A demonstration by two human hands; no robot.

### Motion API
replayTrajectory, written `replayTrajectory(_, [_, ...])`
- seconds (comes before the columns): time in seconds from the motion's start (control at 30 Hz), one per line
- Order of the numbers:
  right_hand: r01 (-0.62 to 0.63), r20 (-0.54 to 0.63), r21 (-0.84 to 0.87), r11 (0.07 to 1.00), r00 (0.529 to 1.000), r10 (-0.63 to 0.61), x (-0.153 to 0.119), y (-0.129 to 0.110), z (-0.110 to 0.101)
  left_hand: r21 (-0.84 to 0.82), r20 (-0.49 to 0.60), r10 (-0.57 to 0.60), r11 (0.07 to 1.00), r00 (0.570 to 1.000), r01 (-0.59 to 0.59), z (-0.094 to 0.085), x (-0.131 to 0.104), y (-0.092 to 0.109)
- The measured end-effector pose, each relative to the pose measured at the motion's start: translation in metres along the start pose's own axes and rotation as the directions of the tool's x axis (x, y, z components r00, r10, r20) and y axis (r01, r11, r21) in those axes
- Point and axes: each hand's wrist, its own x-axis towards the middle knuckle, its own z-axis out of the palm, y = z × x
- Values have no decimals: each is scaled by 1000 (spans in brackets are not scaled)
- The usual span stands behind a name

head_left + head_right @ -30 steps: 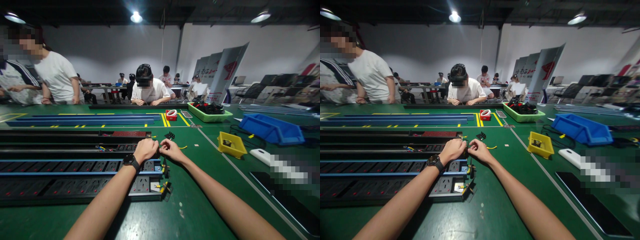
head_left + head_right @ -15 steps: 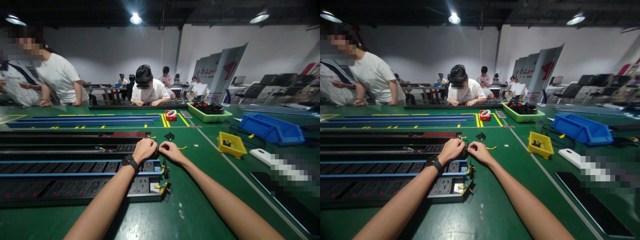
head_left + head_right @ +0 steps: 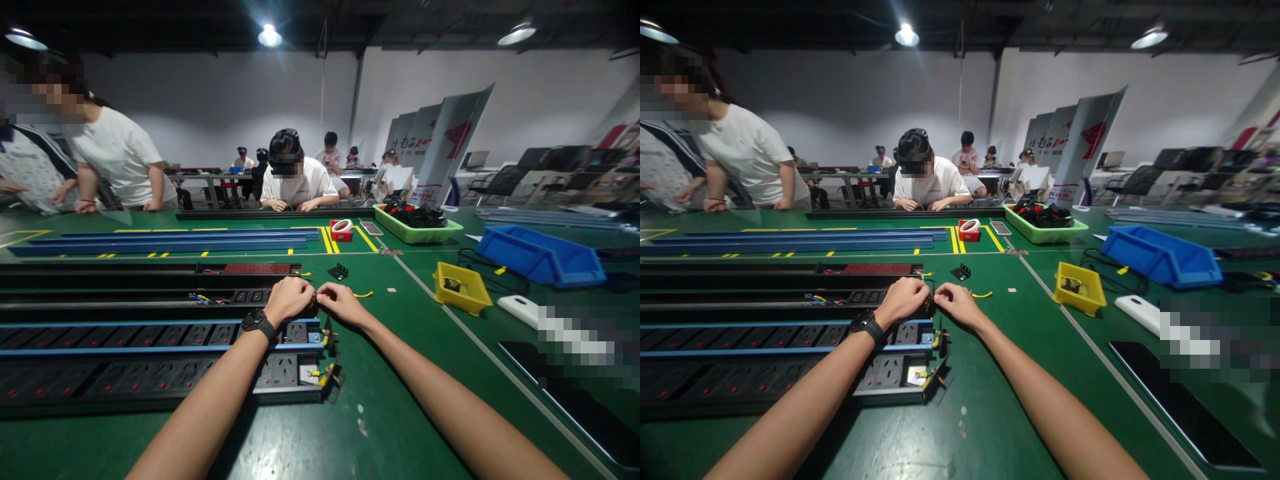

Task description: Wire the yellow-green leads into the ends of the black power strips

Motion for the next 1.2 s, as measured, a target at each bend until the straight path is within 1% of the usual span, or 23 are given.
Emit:
replayTrajectory(0.67, [2, -8, 6, 1000, 1000, -2, 0, -1, 1, -9, -13, 2, 1000, 1000, -2, 2, 1, -2])
replayTrajectory(1.2, [-5, -6, -19, 1000, 1000, 5, -1, -8, 0, -3, 10, -4, 1000, 1000, 4, 2, 1, -2])
